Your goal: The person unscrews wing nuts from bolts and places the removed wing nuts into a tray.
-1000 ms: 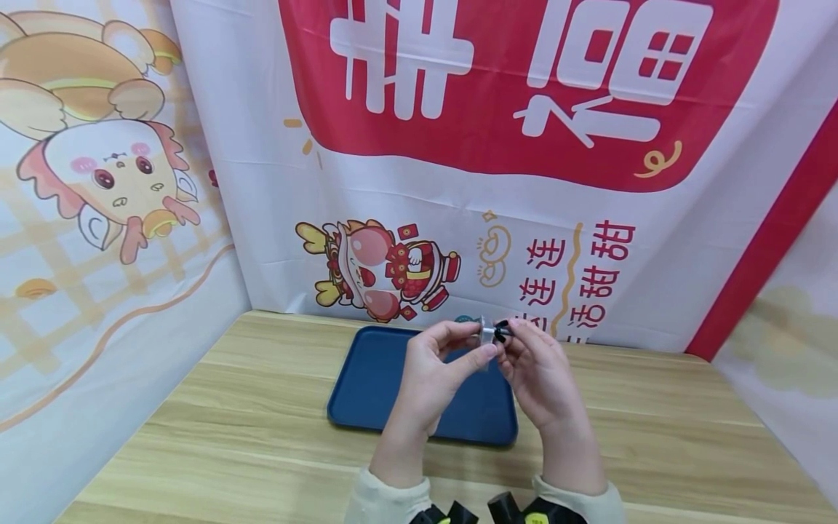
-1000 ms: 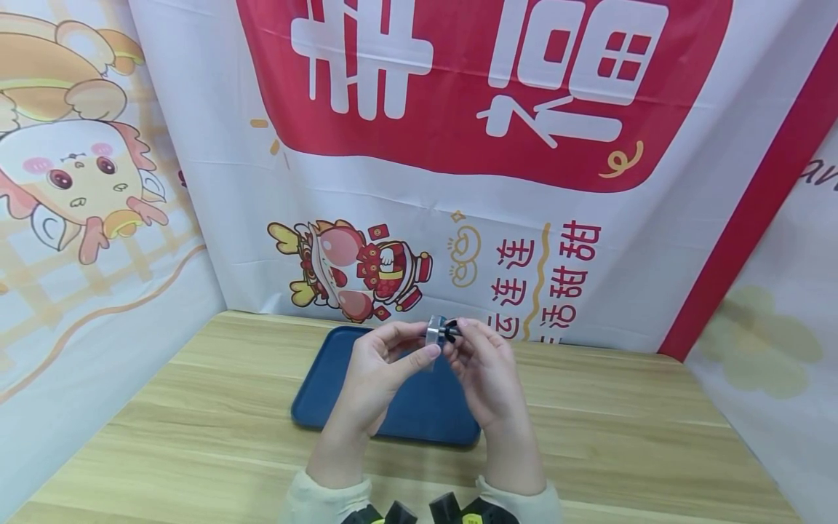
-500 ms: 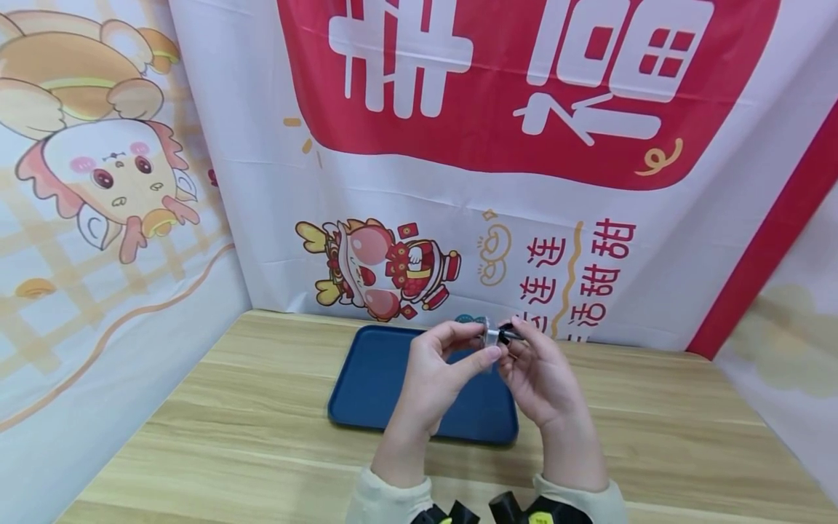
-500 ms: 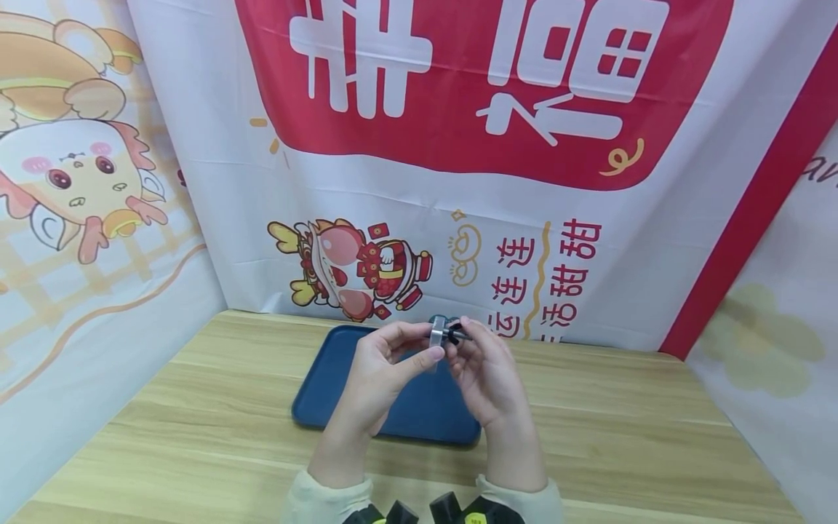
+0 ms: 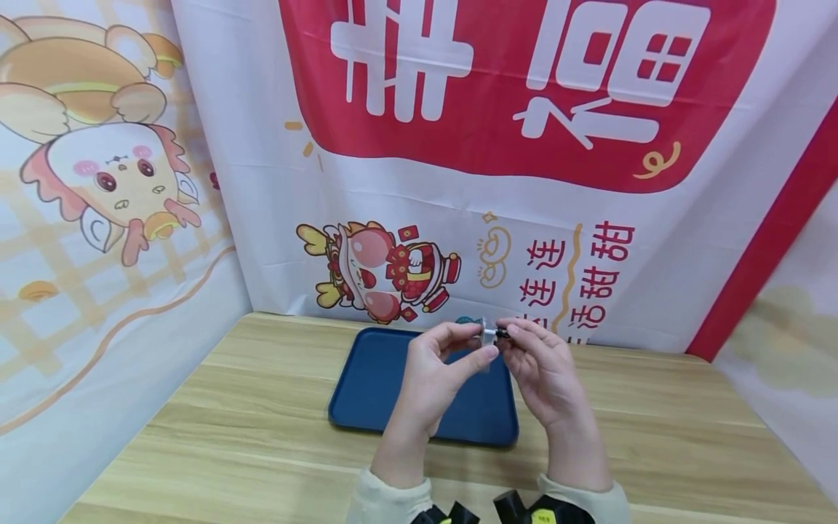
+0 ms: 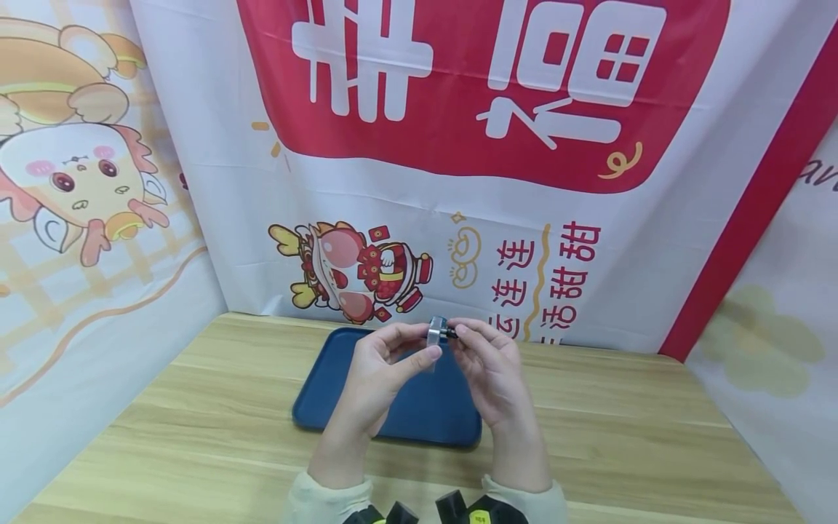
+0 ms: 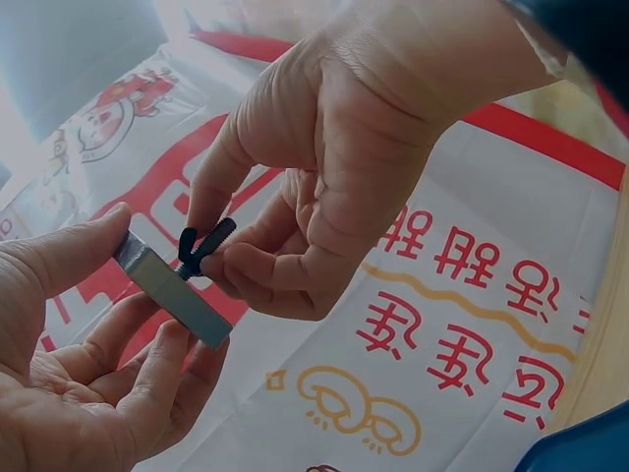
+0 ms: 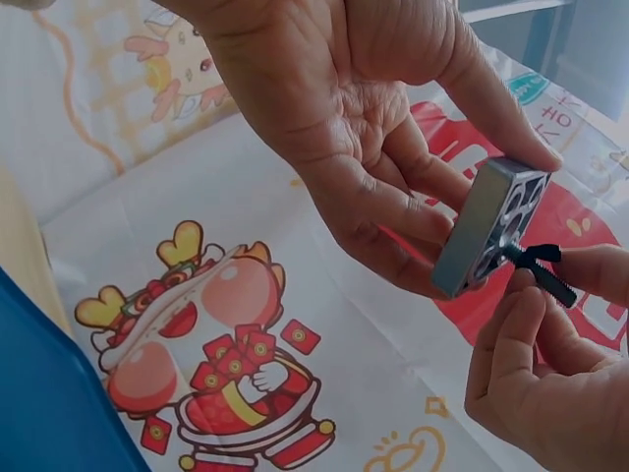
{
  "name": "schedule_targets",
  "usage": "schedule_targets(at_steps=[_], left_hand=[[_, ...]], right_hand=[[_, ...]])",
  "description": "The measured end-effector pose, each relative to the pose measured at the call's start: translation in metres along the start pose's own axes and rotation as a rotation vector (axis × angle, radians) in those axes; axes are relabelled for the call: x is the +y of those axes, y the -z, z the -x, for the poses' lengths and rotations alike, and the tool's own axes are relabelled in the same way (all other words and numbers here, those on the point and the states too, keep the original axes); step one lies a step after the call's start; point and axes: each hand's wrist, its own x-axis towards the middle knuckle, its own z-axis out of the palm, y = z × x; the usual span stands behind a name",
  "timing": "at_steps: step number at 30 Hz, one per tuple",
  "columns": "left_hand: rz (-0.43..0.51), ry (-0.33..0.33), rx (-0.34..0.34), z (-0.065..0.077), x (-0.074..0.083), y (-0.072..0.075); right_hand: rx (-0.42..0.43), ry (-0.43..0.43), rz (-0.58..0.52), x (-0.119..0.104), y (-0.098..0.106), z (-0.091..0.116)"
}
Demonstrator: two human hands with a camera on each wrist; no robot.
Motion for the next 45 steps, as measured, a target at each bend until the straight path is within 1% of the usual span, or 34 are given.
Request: schedule_targets(at_steps=[2,5,9,11,17,20,25,31,33,35,37,38,40,42,44,45], left_hand=[[0.001,0.0,-0.001,0.0,0.0,0.0],[0.003,0.004,-0.002,0.0,0.0,0.0],[0.002,0.012,-0.001,0.0,0.002,0.001],[0.0,0.016,0.001,0.0,0.002,0.002],[0.006,0.024,0.007,0.001,0.001,0.002],[0.011,0.022,0.008,0.001,0.001,0.002],[0.017,0.013,0.006,0.0,0.001,0.003],[0.025,0.014,0.01,0.001,0.0,0.004],[0.028,0.016,0.013,0.001,0.0,0.004],[0.032,0.017,0.016,0.001,0.0,0.004],[0.028,0.013,0.018,0.001,0.0,0.004],[0.026,0.011,0.018,0.001,0.0,0.004],[0.021,0.006,0.019,0.001,0.0,0.004],[0.015,0.002,0.021,0.0,0.0,0.003],[0.012,-0.001,0.021,0.0,0.0,0.003],[0.008,0.0,0.022,0.0,0.0,0.003]], right_hand=[[0.01,0.018,0.035,0.0,0.001,0.001],[-0.006,0.066,0.117,0.0,0.003,0.0],[-0.054,0.163,0.268,0.002,0.008,0.0],[-0.064,0.207,0.348,0.003,0.009,0.0],[-0.027,0.297,0.579,0.002,0.007,0.001],[-0.01,0.336,0.665,0.001,0.005,0.002],[0.003,0.409,0.745,0.002,0.002,0.001],[0.006,0.552,0.826,0.006,0.0,0.001],[0.02,0.579,0.828,0.008,-0.001,0.001],[0.063,0.584,0.802,0.008,-0.003,0.001],[0.14,0.561,0.759,0.007,-0.007,0.002],[0.192,0.538,0.733,0.007,-0.009,0.002],[0.29,0.48,0.673,0.006,-0.013,0.002],[0.354,0.397,0.61,0.006,-0.016,0.002],[0.376,0.317,0.548,0.006,-0.018,0.002],[0.372,0.284,0.518,0.006,-0.018,0.002]])
